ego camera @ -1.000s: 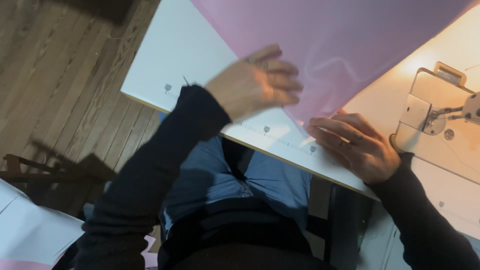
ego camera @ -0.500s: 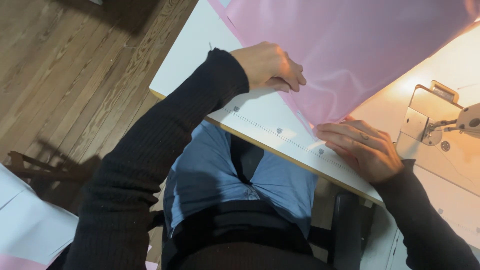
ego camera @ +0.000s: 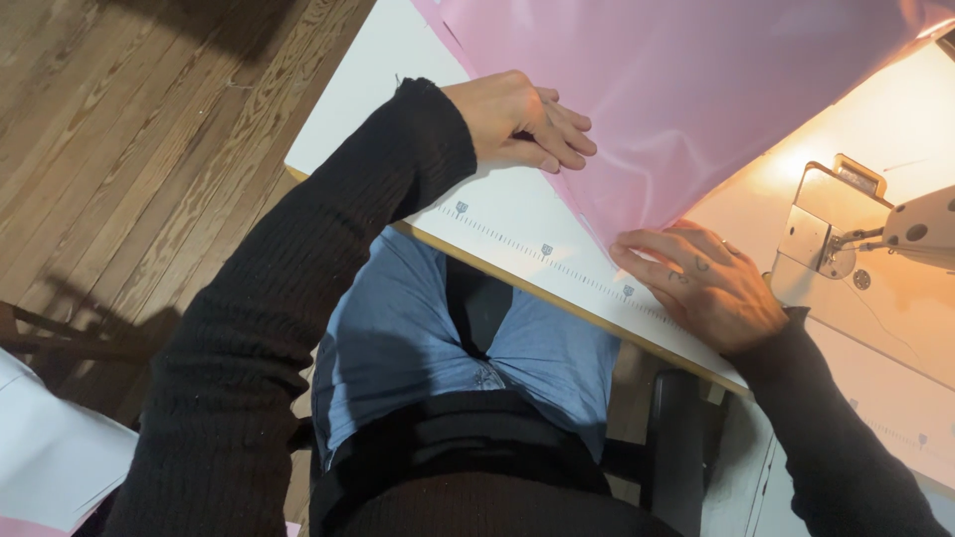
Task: The recorder prepares a pink leather sheet and cuts it using scissors at a workstation.
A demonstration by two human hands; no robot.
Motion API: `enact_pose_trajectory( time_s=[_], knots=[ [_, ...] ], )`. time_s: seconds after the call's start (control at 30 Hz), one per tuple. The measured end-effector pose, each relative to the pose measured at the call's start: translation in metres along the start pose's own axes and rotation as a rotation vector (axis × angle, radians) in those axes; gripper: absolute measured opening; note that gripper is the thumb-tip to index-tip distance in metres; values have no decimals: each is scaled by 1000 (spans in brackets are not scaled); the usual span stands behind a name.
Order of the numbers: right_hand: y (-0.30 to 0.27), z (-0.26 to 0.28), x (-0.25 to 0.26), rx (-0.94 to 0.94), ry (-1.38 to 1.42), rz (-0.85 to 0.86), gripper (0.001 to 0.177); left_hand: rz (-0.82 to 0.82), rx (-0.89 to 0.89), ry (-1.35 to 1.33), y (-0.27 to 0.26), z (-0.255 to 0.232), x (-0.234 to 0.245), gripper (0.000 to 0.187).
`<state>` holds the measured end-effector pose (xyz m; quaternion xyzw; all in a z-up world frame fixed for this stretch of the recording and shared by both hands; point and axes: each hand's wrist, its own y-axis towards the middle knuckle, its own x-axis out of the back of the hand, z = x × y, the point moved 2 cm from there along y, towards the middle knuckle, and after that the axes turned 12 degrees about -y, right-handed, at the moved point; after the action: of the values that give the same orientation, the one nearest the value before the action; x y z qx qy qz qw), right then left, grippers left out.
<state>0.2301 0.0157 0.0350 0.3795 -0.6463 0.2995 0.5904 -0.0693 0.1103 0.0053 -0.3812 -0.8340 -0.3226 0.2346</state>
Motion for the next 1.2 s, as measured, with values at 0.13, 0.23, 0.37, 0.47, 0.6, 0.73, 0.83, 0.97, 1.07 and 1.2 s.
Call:
enact_pose_trajectory(
  time_s=[0.13, 0.23, 0.37, 0.47, 0.6, 0.73, 0.83, 0.97, 1.07, 1.2],
  knots=[
    [-5, -2, -6, 60, -79, 58, 50, -8, 18, -19, 0, -2, 1, 26],
    [2, -4, -5, 126, -123, 13, 52, -10, 10, -26, -2, -2, 4, 27],
    [13, -5, -2, 204, -24, -153, 49, -17, 2, -49, 4, 0, 5, 23],
    [13, -5, -4, 132, 163, -215, 44, -37, 63, -45, 10, -10, 8, 20],
    [17, -3, 1, 109, 230, -242, 48, -69, 44, -36, 2, 0, 3, 18],
    [24, -1, 8, 101, 215, -202, 48, -76, -166, 111, -1, 15, -1, 17],
    [22, 3, 7, 123, 227, -187, 44, -82, -158, 107, -4, 13, -9, 19],
    [22, 0, 6, 150, 246, -214, 42, -103, -161, 254, -1, 15, -9, 21],
    [22, 1, 7, 156, 238, -193, 44, -114, -194, 410, -5, 8, -8, 21],
    [22, -3, 3, 153, 216, -169, 47, -99, -179, 530, -10, 5, -9, 21]
  ],
)
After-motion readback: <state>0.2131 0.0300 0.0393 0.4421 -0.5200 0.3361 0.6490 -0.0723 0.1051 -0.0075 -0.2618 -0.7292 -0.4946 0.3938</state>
